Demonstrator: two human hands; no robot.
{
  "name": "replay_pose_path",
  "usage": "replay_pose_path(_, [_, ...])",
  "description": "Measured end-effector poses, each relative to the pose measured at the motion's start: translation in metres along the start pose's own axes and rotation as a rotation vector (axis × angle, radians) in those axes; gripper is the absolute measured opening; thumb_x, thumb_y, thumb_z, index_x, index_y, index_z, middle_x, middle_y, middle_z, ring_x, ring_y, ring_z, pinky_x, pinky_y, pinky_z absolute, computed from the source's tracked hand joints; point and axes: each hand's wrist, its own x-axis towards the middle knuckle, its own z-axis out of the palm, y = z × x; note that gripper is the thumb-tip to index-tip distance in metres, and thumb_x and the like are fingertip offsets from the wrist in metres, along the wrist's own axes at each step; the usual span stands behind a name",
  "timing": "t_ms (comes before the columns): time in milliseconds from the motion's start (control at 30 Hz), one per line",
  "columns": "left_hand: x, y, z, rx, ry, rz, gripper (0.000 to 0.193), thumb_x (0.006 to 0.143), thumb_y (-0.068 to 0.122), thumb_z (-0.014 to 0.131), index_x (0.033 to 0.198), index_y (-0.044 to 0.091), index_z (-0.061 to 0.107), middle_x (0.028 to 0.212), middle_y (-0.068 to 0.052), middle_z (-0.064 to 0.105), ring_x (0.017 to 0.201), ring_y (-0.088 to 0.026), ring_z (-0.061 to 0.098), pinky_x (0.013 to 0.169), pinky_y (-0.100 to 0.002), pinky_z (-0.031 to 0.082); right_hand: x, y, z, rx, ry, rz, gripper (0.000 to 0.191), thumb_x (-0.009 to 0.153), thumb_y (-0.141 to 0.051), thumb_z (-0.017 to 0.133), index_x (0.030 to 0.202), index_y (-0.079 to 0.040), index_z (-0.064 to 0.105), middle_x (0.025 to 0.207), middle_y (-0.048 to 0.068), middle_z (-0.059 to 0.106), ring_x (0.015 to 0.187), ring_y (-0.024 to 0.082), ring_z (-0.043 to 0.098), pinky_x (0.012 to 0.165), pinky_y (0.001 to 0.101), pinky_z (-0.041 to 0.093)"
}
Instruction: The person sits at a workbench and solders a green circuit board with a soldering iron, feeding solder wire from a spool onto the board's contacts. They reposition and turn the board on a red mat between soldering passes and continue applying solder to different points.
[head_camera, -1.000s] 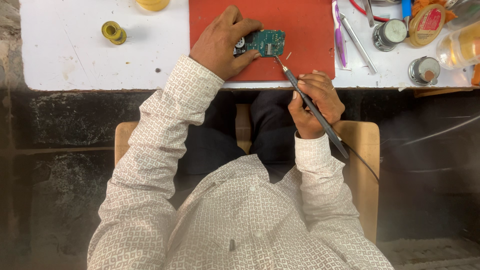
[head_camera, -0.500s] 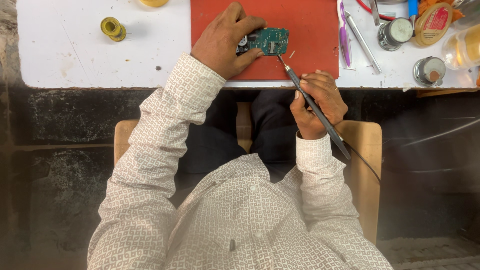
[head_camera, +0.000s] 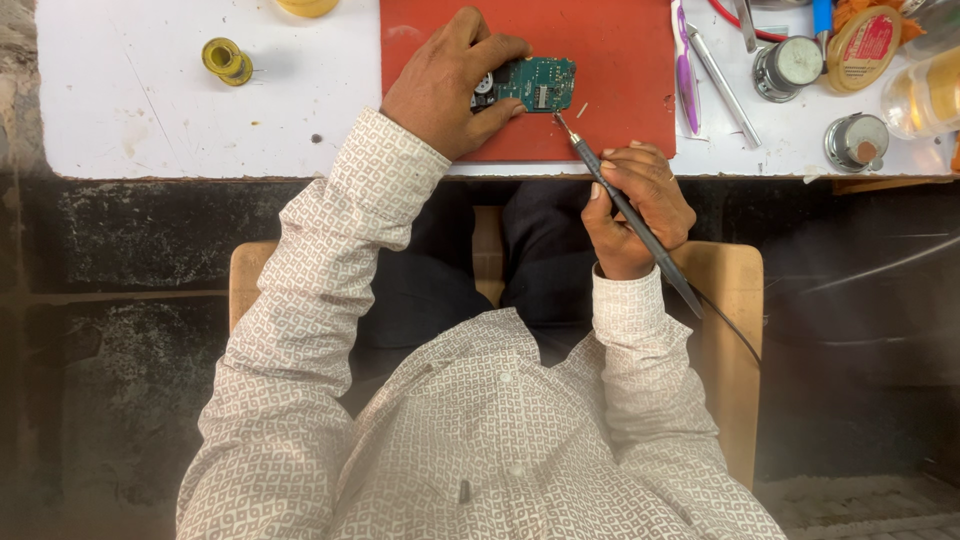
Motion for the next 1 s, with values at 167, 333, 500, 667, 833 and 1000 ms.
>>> replay_pose_path(167, [-0.0003,-0.0015,0.0025,0.006,0.009,0.014,0.052,0.084,0.024,0.093,0.126,0.010,0.066,0.101,-0.008,0.053,0.090,-0.025,0.062,0.082,-0.039,0.056,-0.0006,-0.0010,0.0000,0.005,-0.005,0.006,0.009,0.093,-0.006,0.075,0.101,-0.004,0.070,0.098,0.013,0.075,0.099,0.028,0.076,0.104,0.0474,0.059])
replay_pose_path(333, [-0.0002,-0.0020,0.0027,0.011,0.008,0.013,0.051,0.085,0.024,0.092,0.127,0.010,0.066,0.102,-0.008,0.053,0.091,-0.025,0.062,0.082,-0.039,0.055,0.0013,-0.0034,-0.0002,0.012,-0.010,0.015,0.008,0.094,-0.008,0.075,0.100,-0.004,0.070,0.098,0.013,0.075,0.099,0.028,0.075,0.104,0.0473,0.059])
replay_pose_path(500, [0.0005,-0.0014,0.0016,-0.001,0.002,0.003,0.052,0.083,0.025,0.092,0.126,0.011,0.066,0.101,-0.008,0.053,0.090,-0.025,0.062,0.082,-0.039,0.056,0.0031,-0.0045,0.0006,0.004,-0.009,-0.002,0.008,0.094,-0.008,0.075,0.099,-0.003,0.071,0.097,0.013,0.075,0.099,0.028,0.076,0.104,0.0470,0.059])
replay_pose_path(667, [-0.0005,-0.0017,0.0023,0.013,0.015,0.024,0.052,0.084,0.024,0.093,0.127,0.011,0.066,0.103,-0.009,0.053,0.091,-0.025,0.062,0.083,-0.040,0.055,0.0031,-0.0056,-0.0006,-0.001,-0.016,0.002,0.010,0.093,-0.009,0.075,0.099,-0.003,0.070,0.096,0.013,0.075,0.098,0.028,0.076,0.103,0.0467,0.059])
replay_pose_path(833, [0.0001,-0.0024,0.0029,0.004,0.005,0.003,0.052,0.083,0.025,0.093,0.126,0.011,0.066,0.101,-0.008,0.053,0.090,-0.025,0.062,0.082,-0.039,0.056,0.0041,-0.0054,0.0005,0.002,-0.006,0.000,0.009,0.094,-0.009,0.075,0.100,-0.003,0.071,0.097,0.014,0.075,0.098,0.028,0.076,0.103,0.0467,0.059])
replay_pose_path(1000, [0.0001,-0.0024,0.0046,0.021,0.016,0.022,0.053,0.083,0.025,0.093,0.126,0.011,0.066,0.102,-0.008,0.053,0.090,-0.025,0.062,0.082,-0.039,0.056,0.0030,-0.0040,-0.0001,-0.011,-0.009,-0.003,0.009,0.093,-0.008,0.075,0.100,-0.003,0.071,0.096,0.014,0.075,0.098,0.028,0.076,0.102,0.0467,0.059])
